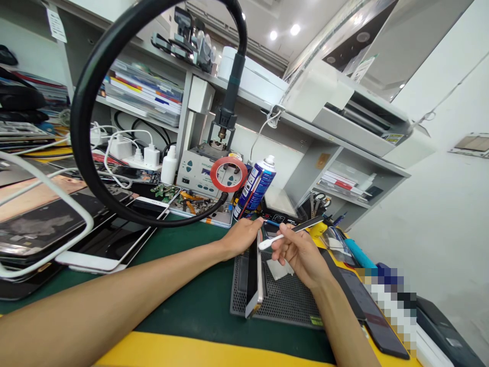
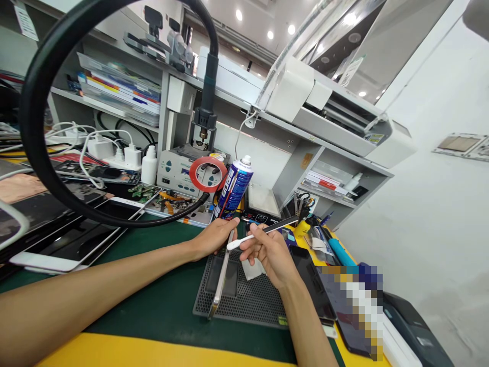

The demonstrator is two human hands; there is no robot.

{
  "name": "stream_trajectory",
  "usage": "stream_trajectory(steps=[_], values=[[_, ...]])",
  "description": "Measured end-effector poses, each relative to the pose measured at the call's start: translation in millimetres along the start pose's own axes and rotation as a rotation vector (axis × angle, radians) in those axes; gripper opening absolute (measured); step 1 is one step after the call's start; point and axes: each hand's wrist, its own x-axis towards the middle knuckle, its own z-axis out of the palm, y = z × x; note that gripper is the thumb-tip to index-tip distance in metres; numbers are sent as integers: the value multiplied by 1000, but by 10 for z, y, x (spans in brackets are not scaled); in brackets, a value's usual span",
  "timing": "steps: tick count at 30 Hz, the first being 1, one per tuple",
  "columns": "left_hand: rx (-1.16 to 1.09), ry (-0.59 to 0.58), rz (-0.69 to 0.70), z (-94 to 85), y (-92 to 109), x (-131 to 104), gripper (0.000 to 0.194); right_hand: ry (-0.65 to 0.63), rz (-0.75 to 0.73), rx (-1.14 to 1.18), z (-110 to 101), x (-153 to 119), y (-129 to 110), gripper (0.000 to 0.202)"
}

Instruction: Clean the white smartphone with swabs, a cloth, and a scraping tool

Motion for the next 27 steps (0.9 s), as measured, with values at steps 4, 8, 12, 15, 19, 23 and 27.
stream_trajectory(steps=[4,8,12,15,19,23,27], values=[[4,-3,-3,0,4,-6,59,34,-14,-15,-8,4,-2,31],[4,-18,-1,-5,13,-16,59,67,-33,-16,-5,9,-7,32],[9,-22,-3,-6,3,-7,60,96,-26,-28,-5,13,-9,33],[13,-26,-2,-4,-8,3,61,110,-40,-31,-9,17,-6,32],[14,-32,7,-1,-7,2,62,127,-59,-32,-16,28,3,31],[15,-29,7,-1,-2,-3,63,137,-62,-32,-21,41,10,31],[17,-24,7,-1,2,-2,63,135,-69,-33,-24,45,9,31]])
